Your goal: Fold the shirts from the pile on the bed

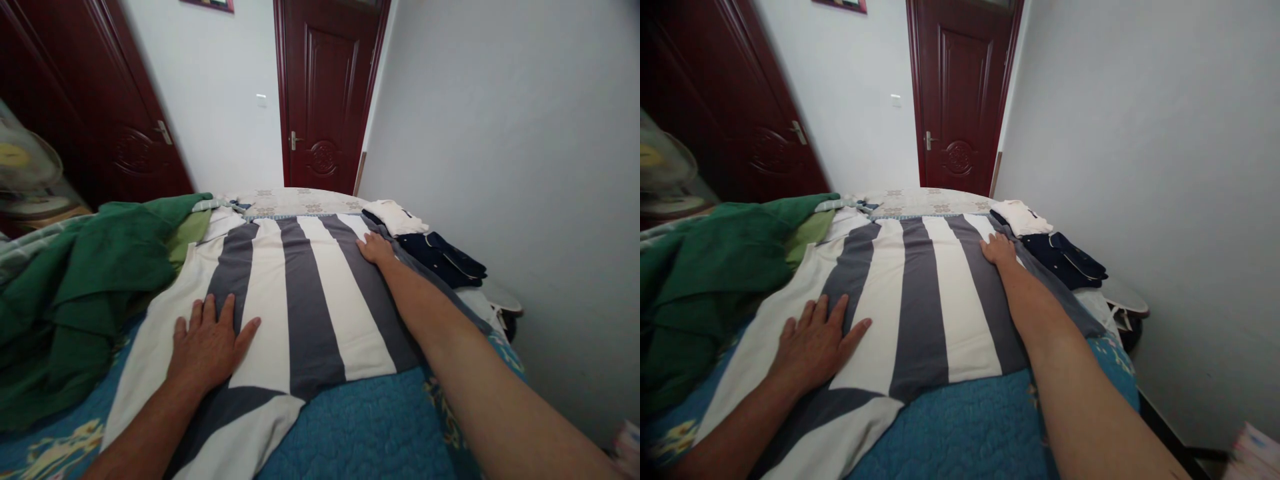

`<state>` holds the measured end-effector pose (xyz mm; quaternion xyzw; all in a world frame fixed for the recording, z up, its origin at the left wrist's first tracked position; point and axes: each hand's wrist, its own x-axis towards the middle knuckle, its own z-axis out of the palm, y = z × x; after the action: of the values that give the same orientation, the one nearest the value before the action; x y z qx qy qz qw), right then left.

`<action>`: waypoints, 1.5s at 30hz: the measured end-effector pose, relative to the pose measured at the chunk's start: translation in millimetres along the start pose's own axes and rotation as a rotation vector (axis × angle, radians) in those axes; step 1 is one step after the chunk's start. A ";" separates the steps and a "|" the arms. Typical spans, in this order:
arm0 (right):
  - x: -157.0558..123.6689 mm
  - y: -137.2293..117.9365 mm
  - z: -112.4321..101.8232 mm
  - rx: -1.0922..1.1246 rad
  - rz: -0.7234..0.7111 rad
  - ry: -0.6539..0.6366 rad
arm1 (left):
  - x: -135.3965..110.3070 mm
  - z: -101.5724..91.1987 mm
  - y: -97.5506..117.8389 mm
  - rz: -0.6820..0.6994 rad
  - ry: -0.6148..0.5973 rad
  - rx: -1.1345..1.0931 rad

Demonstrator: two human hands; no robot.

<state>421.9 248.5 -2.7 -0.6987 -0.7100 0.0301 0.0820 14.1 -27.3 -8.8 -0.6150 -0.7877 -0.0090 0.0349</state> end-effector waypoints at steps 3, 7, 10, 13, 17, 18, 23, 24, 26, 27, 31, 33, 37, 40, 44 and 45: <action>-8.1 11.0 -0.6 -0.019 0.007 0.030 | 0.4 2.0 -0.8 0.006 0.016 -0.016; -27.6 22.2 -3.6 -0.031 0.023 0.064 | 1.4 2.2 -1.6 0.024 0.028 -0.034; -47.7 30.6 -6.8 -0.041 0.023 0.085 | 2.1 -1.0 -0.4 0.019 0.020 -0.045; -69.8 39.4 -9.3 -0.060 -0.009 0.114 | 1.7 -3.9 1.2 0.012 0.017 -0.050; -99.4 50.9 -12.0 -0.066 -0.013 0.114 | 0.1 -5.9 2.8 0.024 0.047 -0.065; -107.1 53.5 -12.7 -0.064 -0.014 0.112 | -0.2 -6.6 3.3 0.025 0.052 -0.068; -148.3 66.9 -16.5 -0.061 -0.023 0.107 | -1.6 -10.0 3.8 0.023 0.025 -0.089; -156.5 70.1 -17.2 -0.066 -0.027 0.109 | -1.9 -9.6 2.1 0.035 0.023 -0.088; -171.7 77.7 -18.2 -0.082 -0.048 0.123 | -3.0 -6.7 -3.9 0.074 0.023 -0.079; -178.5 82.1 -18.4 -0.090 -0.063 0.131 | -4.1 -4.6 -8.2 0.095 0.026 -0.072; -201.6 102.8 -17.0 -0.140 -0.113 0.136 | -16.4 1.4 -29.3 0.133 0.027 -0.048; -211.0 114.5 -14.0 -0.171 -0.129 0.137 | -29.0 0.5 -38.6 0.129 0.030 -0.037; -224.1 138.5 -4.2 -0.215 -0.161 0.166 | -58.7 -4.4 -49.6 0.107 0.036 -0.013; -229.5 152.8 2.4 -0.229 -0.200 0.215 | -76.5 -5.7 -52.8 0.103 0.066 -0.003; -232.8 161.7 7.5 -0.209 -0.248 0.277 | -93.2 -6.3 -54.0 0.089 0.100 0.002; -233.1 162.4 8.3 -0.204 -0.254 0.287 | -96.5 -6.6 -54.2 0.083 0.103 0.002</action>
<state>583.2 20.2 -53.8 -0.6056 -0.7726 -0.1523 0.1144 -14.8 -134.4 -7.0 -0.6460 -0.7586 -0.0382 0.0764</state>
